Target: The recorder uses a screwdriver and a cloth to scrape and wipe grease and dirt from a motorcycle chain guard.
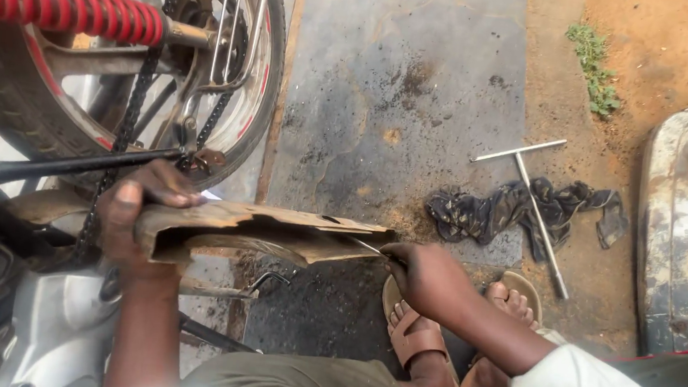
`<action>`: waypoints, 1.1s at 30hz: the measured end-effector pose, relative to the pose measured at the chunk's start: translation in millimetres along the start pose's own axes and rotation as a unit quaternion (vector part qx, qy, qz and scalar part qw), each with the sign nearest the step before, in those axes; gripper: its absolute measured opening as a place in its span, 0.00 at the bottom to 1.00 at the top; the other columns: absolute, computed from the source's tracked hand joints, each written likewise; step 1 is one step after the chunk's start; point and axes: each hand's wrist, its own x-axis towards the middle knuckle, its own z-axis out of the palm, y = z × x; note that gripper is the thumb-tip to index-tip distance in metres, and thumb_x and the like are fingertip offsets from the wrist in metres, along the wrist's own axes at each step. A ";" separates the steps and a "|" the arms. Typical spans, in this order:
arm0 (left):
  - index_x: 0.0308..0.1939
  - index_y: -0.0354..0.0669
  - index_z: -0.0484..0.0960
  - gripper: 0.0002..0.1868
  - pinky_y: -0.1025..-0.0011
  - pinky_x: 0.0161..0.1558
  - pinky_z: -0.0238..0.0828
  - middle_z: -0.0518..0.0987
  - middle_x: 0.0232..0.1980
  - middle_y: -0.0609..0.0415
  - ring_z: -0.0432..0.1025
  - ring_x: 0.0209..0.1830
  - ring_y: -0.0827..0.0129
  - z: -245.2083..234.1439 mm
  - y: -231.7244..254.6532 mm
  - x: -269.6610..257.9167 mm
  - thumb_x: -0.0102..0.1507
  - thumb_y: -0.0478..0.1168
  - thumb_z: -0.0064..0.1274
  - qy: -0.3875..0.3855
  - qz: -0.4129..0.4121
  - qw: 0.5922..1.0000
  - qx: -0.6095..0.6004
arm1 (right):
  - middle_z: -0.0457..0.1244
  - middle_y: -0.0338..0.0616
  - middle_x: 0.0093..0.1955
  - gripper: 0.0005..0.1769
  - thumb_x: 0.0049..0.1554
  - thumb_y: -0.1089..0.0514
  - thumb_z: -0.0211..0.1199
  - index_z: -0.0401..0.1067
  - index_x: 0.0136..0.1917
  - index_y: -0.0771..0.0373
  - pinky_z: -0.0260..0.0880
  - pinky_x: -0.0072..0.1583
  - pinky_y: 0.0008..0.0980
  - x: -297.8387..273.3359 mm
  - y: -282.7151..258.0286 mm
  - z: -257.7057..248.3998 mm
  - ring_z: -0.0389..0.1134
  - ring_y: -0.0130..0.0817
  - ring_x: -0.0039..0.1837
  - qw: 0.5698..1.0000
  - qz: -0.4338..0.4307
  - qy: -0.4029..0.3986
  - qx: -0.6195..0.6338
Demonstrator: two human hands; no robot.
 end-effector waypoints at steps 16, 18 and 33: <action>0.34 0.37 0.77 0.21 0.59 0.46 0.77 0.75 0.35 0.45 0.74 0.37 0.57 10.9 -1.6 1.8 0.75 0.50 0.50 0.160 -0.062 0.984 -0.057 | 0.71 0.47 0.36 0.11 0.57 0.55 0.68 0.74 0.50 0.63 0.68 0.40 0.36 1.7 -0.5 12.7 0.70 0.33 0.36 0.987 0.041 0.045 0.150; 0.35 0.38 0.77 0.19 0.59 0.45 0.78 0.75 0.34 0.45 0.74 0.36 0.57 9.0 -1.5 4.6 0.73 0.49 0.50 0.163 -0.051 0.984 -0.053 | 0.70 0.47 0.34 0.10 0.57 0.56 0.69 0.76 0.48 0.63 0.66 0.40 0.35 10.7 8.7 8.2 0.67 0.32 0.34 0.988 0.093 0.046 0.118; 0.33 0.28 0.79 0.25 0.64 0.48 0.73 0.75 0.33 0.38 0.73 0.37 0.57 -0.1 7.3 -6.5 0.73 0.50 0.50 -0.001 -0.030 0.999 -0.038 | 0.68 0.41 0.35 0.19 0.56 0.62 0.65 0.69 0.60 0.61 0.69 0.41 0.30 -8.4 -50.6 -3.5 0.68 0.24 0.38 0.970 0.083 -0.021 0.228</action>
